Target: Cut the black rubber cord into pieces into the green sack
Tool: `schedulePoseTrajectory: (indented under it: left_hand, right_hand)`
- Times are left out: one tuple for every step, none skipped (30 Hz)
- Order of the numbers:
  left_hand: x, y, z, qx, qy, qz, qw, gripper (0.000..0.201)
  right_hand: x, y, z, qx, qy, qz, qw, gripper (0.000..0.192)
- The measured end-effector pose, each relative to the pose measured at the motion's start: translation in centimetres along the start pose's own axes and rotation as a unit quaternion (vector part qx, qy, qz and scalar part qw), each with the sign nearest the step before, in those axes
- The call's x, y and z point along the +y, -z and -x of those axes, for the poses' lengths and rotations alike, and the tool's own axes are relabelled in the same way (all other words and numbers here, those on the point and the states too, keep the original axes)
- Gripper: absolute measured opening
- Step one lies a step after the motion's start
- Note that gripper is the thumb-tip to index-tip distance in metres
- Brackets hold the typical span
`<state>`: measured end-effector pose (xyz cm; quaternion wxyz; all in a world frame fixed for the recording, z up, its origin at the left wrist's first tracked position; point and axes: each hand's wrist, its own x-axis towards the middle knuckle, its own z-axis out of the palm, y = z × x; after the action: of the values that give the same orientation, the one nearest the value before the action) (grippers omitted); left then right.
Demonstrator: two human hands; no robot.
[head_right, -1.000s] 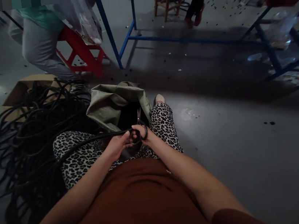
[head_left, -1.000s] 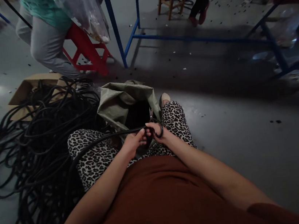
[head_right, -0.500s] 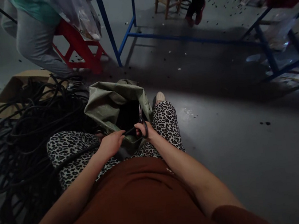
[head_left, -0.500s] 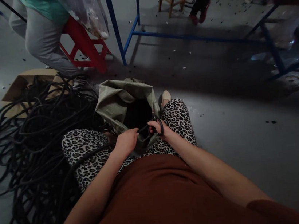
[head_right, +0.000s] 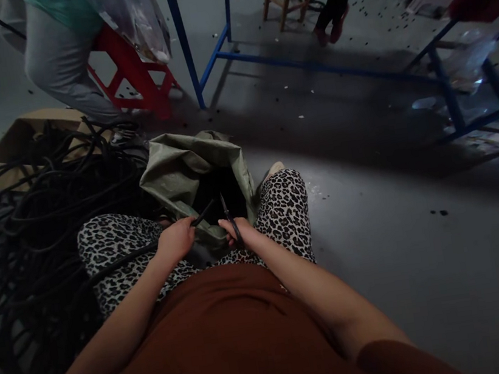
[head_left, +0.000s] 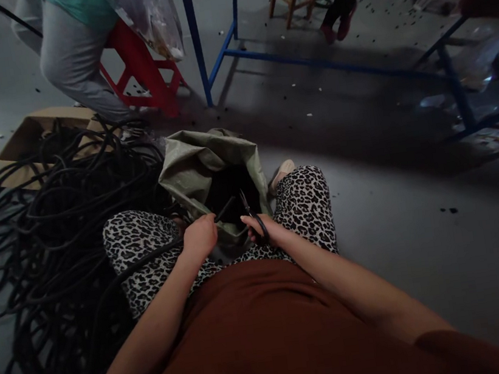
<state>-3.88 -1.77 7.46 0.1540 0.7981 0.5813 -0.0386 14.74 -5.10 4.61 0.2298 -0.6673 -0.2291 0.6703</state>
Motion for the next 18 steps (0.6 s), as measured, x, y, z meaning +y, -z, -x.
schedulePoseTrajectory:
  left_hand:
    - [0.0, 0.1, 0.1, 0.006, 0.005, 0.001, 1.0, 0.033]
    - [0.1, 0.3, 0.2, 0.015, 0.008, 0.004, 1.0, 0.034]
    - [0.1, 0.4, 0.3, 0.023, 0.009, 0.006, 1.0, 0.035]
    - [0.1, 0.6, 0.3, 0.028, 0.008, 0.008, 1.0, 0.036]
    - [0.1, 0.7, 0.3, 0.029, 0.006, 0.006, 1.0, 0.036]
    - [0.0, 0.9, 0.4, 0.025, 0.004, 0.001, 1.0, 0.036]
    - [-0.1, 1.0, 0.4, 0.02, 0.002, -0.006, 1.0, 0.035]
    - [-0.1, 1.1, 0.5, 0.012, 0.003, -0.015, 1.0, 0.034]
    - [-0.2, 1.2, 0.5, 0.004, 0.003, -0.025, 1.0, 0.034]
    - [-0.2, 1.2, 0.6, -0.001, 0.003, -0.033, 0.999, 0.034]
    - [-0.2, 1.2, 0.7, -0.005, 0.004, -0.04, 0.999, 0.034]
    - [-0.2, 1.2, 0.8, -0.006, 0.004, -0.045, 0.999, 0.034]
    - [-0.2, 1.2, 0.8, -0.005, 0.002, -0.049, 0.999, 0.034]
    - [-0.1, 1.2, 0.9, -0.004, -0.002, -0.052, 0.999, 0.034]
    - [-0.1, 1.1, 0.9, 0.0, -0.008, -0.053, 0.999, 0.034]
    - [-0.1, 1.1, 0.9, 0.003, -0.015, -0.054, 0.998, 0.034]
    - [-0.1, 1.0, 0.9, 0.007, -0.022, -0.055, 0.998, 0.034]
    - [-0.1, 1.0, 0.9, 0.009, -0.029, -0.056, 0.998, 0.034]
  right_hand:
    - [0.1, -0.1, -0.1, -0.004, -0.005, 0.023, 1.0, 0.032]
    - [0.3, -0.1, -0.2, -0.008, -0.005, 0.05, 0.999, 0.035]
    - [0.4, 0.0, -0.2, -0.014, 0.0, 0.083, 0.996, 0.038]
    - [0.4, 0.0, -0.2, -0.021, 0.01, 0.122, 0.992, 0.041]
    - [0.4, 0.1, -0.2, -0.025, 0.023, 0.164, 0.986, 0.044]
    - [0.4, 0.2, 0.0, -0.025, 0.036, 0.207, 0.977, 0.045]
    - [0.3, 0.2, 0.1, -0.023, 0.049, 0.249, 0.967, 0.046]
    - [0.2, 0.2, 0.4, -0.019, 0.062, 0.285, 0.956, 0.047]
    - [0.0, 0.3, 0.6, -0.016, 0.075, 0.316, 0.946, 0.048]
    - [-0.2, 0.2, 0.8, -0.012, 0.085, 0.342, 0.936, 0.049]
    - [-0.4, 0.2, 1.0, -0.009, 0.092, 0.364, 0.927, 0.051]
    - [-0.5, 0.1, 1.1, -0.007, 0.094, 0.38, 0.92, 0.052]
    - [-0.6, 0.1, 1.2, -0.004, 0.093, 0.39, 0.916, 0.054]
    - [-0.7, 0.1, 1.2, -0.003, 0.091, 0.396, 0.914, 0.056]
    - [-0.6, 0.0, 1.1, -0.002, 0.091, 0.401, 0.911, 0.057]
    - [-0.5, 0.0, 0.9, -0.001, 0.093, 0.405, 0.909, 0.058]
    - [-0.4, 0.1, 0.7, 0.0, 0.094, 0.41, 0.907, 0.059]
    - [-0.2, 0.1, 0.5, 0.003, 0.094, 0.415, 0.905, 0.06]
